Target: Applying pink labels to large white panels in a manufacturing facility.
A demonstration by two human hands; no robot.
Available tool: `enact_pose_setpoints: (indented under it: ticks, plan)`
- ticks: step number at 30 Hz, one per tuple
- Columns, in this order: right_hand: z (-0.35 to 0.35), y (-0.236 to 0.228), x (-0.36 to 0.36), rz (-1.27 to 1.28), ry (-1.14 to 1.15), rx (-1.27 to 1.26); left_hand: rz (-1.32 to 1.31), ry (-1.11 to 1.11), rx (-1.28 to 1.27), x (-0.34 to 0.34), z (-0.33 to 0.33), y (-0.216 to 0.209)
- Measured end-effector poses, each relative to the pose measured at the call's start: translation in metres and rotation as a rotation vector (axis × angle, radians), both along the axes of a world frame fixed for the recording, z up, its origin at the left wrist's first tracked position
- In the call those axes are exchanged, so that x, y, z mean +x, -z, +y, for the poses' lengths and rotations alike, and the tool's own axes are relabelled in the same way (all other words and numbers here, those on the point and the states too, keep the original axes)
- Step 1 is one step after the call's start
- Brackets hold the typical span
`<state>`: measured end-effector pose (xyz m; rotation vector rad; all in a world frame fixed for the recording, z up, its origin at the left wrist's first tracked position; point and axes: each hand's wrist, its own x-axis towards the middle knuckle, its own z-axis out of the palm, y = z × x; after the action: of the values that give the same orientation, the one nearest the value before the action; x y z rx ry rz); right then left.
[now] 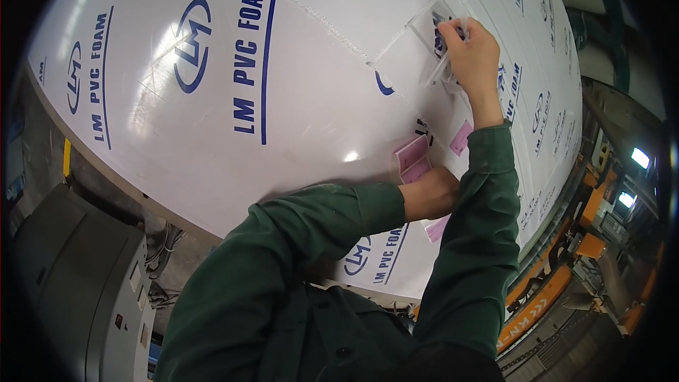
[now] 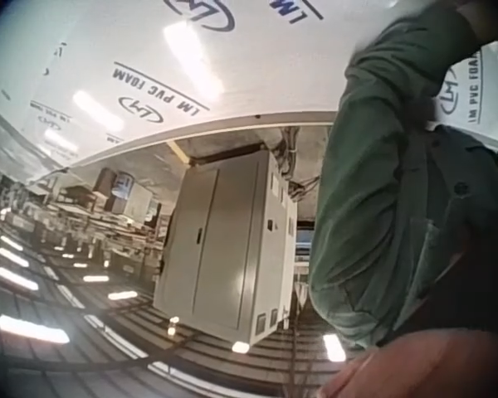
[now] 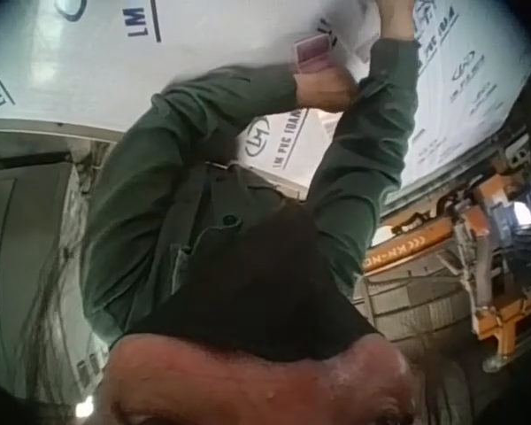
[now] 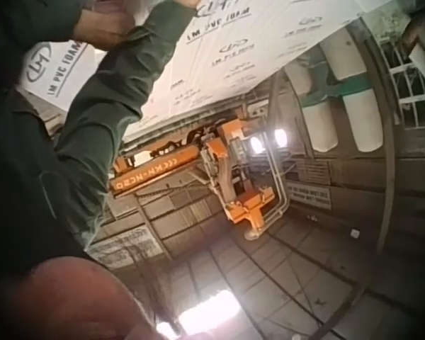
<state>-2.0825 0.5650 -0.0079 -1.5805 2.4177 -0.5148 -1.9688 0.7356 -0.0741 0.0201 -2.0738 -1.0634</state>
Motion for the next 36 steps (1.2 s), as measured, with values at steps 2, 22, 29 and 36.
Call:
enact_pose_setpoints:
  ticks: [2, 22, 29, 36]
  plan:
    - [0.005, -0.004, -0.006, -0.175, 0.152, -0.103, -0.081, 0.05, 0.078, -0.003, -0.013, -0.003]
    - [0.019, -0.003, -0.022, -0.94, 0.373, -0.128, -0.533, -0.624, 0.006, 0.032, -0.17, -0.04]
    - [0.074, -0.007, -0.067, -0.866, 0.58, -0.388, -0.524, -0.668, -0.08, 0.028, -0.166, -0.032]
    - [0.357, -0.122, -0.24, -0.735, 1.092, -0.957, -0.482, -0.725, -0.264, 0.026, -0.168, -0.024]
